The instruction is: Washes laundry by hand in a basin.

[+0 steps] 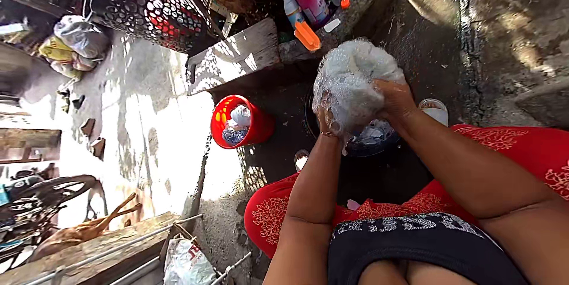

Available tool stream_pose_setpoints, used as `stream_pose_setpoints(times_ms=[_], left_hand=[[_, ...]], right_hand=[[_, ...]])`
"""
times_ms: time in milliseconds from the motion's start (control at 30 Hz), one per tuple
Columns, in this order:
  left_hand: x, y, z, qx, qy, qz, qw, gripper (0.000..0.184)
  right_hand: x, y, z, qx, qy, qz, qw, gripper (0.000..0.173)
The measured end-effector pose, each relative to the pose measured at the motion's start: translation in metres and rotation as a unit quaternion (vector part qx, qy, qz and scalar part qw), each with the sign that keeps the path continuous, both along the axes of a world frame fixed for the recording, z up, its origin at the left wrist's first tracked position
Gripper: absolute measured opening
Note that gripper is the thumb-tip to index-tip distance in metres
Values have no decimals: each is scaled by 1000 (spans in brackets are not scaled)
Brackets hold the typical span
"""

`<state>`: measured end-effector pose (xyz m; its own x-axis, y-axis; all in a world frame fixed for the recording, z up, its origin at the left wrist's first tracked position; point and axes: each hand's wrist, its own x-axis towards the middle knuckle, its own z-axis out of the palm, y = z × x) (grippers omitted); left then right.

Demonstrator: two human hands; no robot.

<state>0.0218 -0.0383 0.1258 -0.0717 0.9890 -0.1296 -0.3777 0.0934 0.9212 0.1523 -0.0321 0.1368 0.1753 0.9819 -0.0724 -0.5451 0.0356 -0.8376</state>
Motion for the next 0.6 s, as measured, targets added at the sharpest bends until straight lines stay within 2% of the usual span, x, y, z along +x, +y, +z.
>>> stream_pose_setpoints(times_ms=[67,133,200,333,367,400,433,500,533,600], left_hand=[[-1,2,-7,-22,45,-21,998,38],[-5,3,-15,-23,105,-44,993,36],[-8,7,-23,-5,153,-72,986,37],[-16,16,-36,-60,109,-172,977,36],[-17,16,-39,-105,46,-177,978,32],[-17,16,-41,-147,-15,-174,974,29],[-19,15,-43,-175,-33,-164,970,32],[-29,16,-42,-181,57,-122,974,39],[-38,19,-41,-165,111,-80,977,40],[-63,29,-36,-104,139,21,985,38]], right_hand=[[1,4,-9,106,-113,-16,988,37],[5,5,-13,176,-250,-13,952,45],[9,5,-14,218,-338,16,916,47],[7,5,-20,261,-390,97,878,39],[6,5,-24,268,-395,112,872,38],[6,6,-29,271,-396,124,869,36],[5,7,-36,275,-396,127,867,34],[3,6,-50,253,-397,143,870,37],[2,7,-56,222,-401,163,874,43],[4,12,-69,128,-403,236,875,64]])
